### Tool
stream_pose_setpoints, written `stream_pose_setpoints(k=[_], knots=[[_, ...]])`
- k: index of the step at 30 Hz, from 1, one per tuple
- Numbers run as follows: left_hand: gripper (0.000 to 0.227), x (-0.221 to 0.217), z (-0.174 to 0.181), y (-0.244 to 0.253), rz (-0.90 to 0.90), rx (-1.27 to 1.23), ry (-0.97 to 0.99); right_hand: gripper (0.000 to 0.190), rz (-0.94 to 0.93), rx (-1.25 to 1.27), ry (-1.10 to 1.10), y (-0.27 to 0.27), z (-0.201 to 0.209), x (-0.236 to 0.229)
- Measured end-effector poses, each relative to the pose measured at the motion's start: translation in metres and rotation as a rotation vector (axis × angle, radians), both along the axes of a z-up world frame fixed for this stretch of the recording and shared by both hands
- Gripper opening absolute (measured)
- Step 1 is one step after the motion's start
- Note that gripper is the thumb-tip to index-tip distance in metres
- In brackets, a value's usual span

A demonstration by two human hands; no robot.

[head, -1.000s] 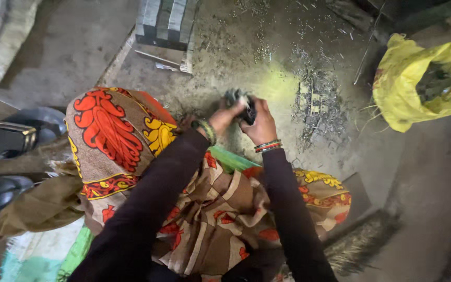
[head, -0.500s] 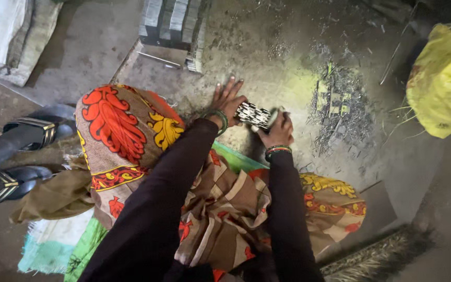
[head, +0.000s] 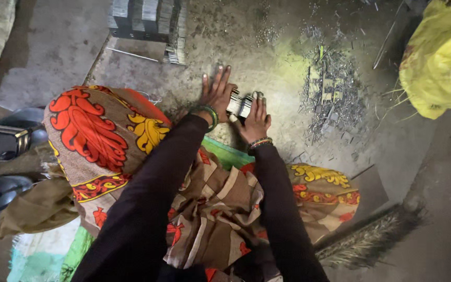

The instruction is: The person sits on the floor and sorts small metal parts by hand, stacking them into neat piles. They then use a broom and a metal sheet to sweep debris and loose parts into a yellow sack, followed by using a metal rod to push remaining pieces into the sack.

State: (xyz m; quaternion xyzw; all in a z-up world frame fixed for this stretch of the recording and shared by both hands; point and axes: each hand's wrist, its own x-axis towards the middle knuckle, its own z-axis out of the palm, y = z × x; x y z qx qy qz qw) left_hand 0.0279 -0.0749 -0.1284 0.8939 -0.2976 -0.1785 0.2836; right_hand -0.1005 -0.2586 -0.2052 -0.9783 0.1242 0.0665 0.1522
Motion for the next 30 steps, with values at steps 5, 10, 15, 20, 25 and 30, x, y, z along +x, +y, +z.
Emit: stream_pose_setpoints(k=[5,10,15,20,25,30], knots=[[0.076,0.007,0.008,-0.011,-0.125,0.201,-0.043,0.116,-0.014,0.089,-0.169,-0.006,0.035,0.013],[0.097,-0.004,0.025,-0.007,0.037,0.163,0.034,0.087,0.037,0.188,-0.249,0.009,0.069,0.025],[0.076,0.012,0.072,0.017,-0.18,0.112,-0.12,0.086,0.056,0.328,-0.328,0.011,0.078,0.03],[0.085,0.115,0.148,0.129,-0.061,0.063,-0.518,0.094,0.026,0.283,-0.258,0.01,0.075,0.03],[0.132,0.168,0.182,0.195,-0.059,0.312,-0.588,0.091,0.041,0.323,-0.292,0.014,0.079,0.03],[0.142,0.168,0.166,0.193,0.034,0.367,-0.349,0.088,0.011,0.34,-0.232,0.011,0.08,0.032]])
